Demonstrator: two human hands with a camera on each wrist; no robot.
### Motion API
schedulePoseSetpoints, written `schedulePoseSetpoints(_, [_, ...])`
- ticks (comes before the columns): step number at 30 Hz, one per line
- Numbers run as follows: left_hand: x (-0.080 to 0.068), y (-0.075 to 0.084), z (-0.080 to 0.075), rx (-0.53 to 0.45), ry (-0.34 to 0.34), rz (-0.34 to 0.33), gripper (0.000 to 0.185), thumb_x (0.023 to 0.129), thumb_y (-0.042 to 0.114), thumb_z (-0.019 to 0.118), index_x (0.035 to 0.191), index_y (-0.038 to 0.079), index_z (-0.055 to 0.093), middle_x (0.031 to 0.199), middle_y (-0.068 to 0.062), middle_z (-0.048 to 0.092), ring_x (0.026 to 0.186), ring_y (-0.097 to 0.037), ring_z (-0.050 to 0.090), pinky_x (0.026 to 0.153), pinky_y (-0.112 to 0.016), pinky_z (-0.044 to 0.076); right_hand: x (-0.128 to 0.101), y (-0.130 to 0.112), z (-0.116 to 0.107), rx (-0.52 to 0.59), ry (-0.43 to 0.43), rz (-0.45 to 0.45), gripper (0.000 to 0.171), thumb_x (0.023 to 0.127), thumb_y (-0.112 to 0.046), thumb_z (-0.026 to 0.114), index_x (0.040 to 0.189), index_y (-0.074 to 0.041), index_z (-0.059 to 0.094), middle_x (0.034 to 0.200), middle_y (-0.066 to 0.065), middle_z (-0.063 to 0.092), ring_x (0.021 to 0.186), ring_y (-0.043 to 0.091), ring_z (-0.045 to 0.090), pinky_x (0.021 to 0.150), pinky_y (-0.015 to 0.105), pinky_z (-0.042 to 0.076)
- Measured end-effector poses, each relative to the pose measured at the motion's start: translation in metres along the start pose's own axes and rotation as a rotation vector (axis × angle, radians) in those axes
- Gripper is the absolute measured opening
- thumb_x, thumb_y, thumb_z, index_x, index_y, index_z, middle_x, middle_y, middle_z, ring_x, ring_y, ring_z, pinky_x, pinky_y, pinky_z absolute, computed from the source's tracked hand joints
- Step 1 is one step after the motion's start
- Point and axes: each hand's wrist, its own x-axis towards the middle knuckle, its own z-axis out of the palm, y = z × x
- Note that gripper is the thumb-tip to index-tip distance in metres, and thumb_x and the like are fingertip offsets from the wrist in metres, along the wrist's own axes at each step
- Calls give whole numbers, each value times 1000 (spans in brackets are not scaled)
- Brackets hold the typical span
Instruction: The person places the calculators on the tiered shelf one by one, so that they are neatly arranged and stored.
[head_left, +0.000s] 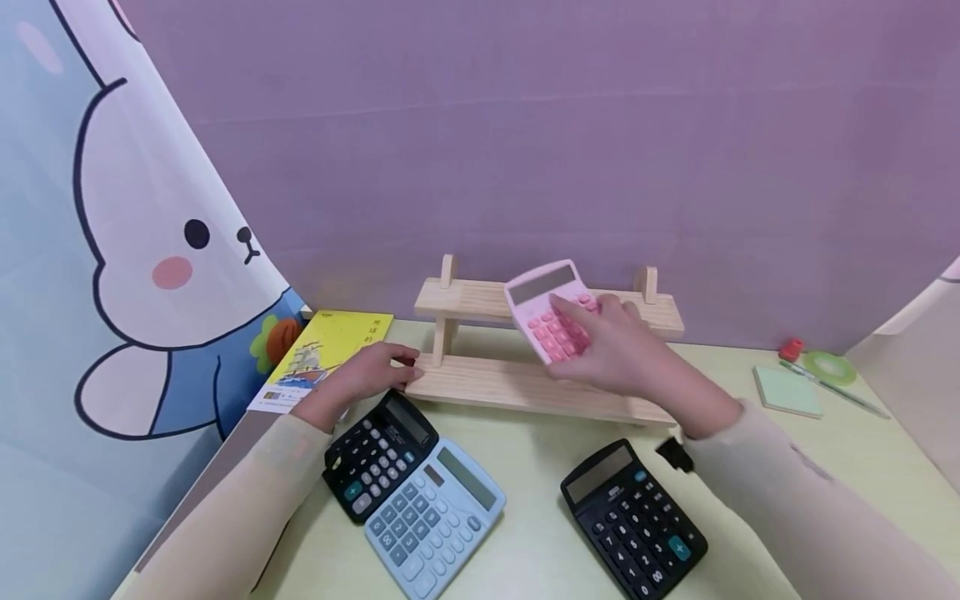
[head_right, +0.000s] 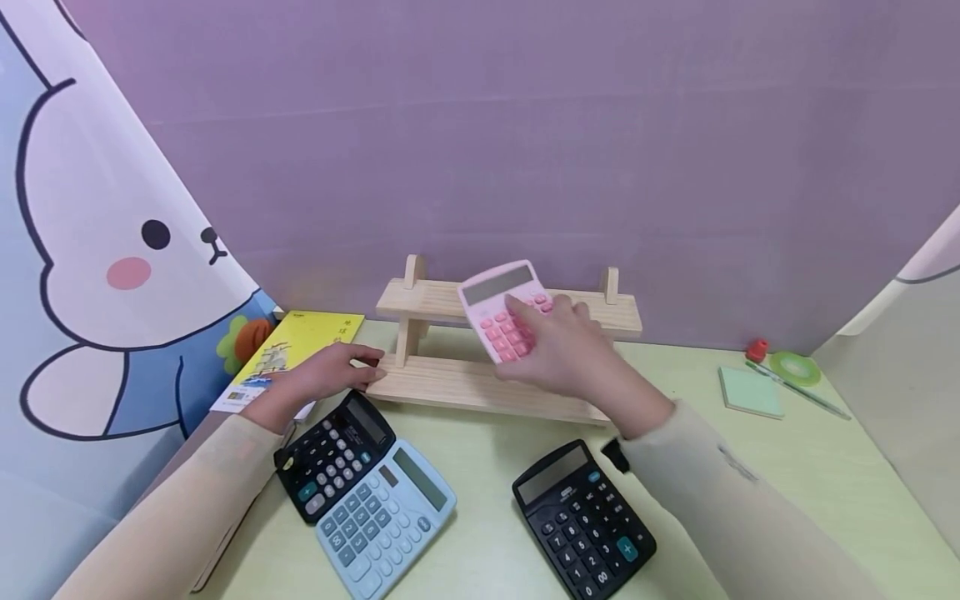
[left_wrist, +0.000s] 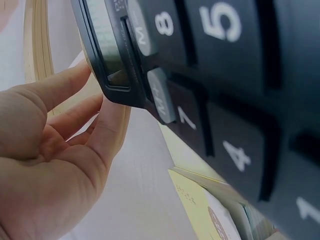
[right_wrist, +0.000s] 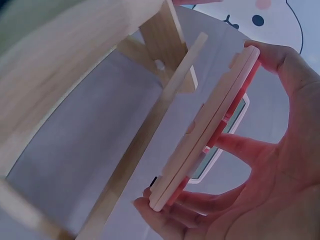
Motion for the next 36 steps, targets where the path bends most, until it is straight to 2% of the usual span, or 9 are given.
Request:
schedulePoseSetpoints(5, [-3,1,0,5,11,9,56,107,34,65,156,10,55,148,-14,64,112,-23,68,109,-46,58,41,-22,4,40,-58,25,104,80,-64,76,169,-31,34,148,32,48,125,43,45,90,58,54])
schedulePoseSetpoints(9, [-3,3,2,2,11,15,55,107,33,65,156,10,55,147,-14,64,110,-22,69,108,-44,59,66,-35,8,74,-84,54,107,80,-65,76,170,-29,31,154,27,48,136,46,40,101,64,51])
schedulePoseSetpoints(12, [-3,4,3,-1,11,8,55,107,32,66,156,10,55,147,-14,64,110,-21,69,108,-45,59,83,-46,13,41,-84,70,104,83,-69,71,170,-26,33,159,26,48,137,47,41,108,64,46])
schedulePoseSetpoints(16, [-4,4,2,5,16,5,55,107,32,65,156,10,55,148,-14,64,111,-21,69,109,-46,58,99,-63,22,-43,-63,127,102,86,-77,62,168,-24,35,156,27,49,131,47,45,107,63,45])
schedulePoseSetpoints(22, [-6,4,2,6,18,0,55,107,31,66,156,10,55,148,-14,64,109,-20,70,108,-45,59,114,-91,43,-183,-21,266,113,84,-92,49,172,-25,26,157,34,43,135,49,47,110,63,47])
schedulePoseSetpoints(26, [-6,4,2,5,14,-1,55,107,32,66,157,11,55,149,-14,64,107,-20,71,109,-46,58,117,-103,54,-235,-7,318,117,85,-96,41,173,-22,21,158,34,43,137,48,47,109,61,48])
schedulePoseSetpoints(31, [-6,3,2,6,13,8,55,108,33,65,157,10,54,149,-14,64,108,-20,71,109,-46,58,116,-113,58,-260,2,360,111,89,-92,36,171,-18,26,154,31,47,130,44,50,99,53,50])
schedulePoseSetpoints(36, [-8,2,1,7,18,12,55,107,34,65,156,11,55,150,-14,64,109,-20,71,110,-47,57,115,-123,61,-331,-8,370,111,91,-93,29,171,-17,26,145,28,53,115,37,53,86,44,51])
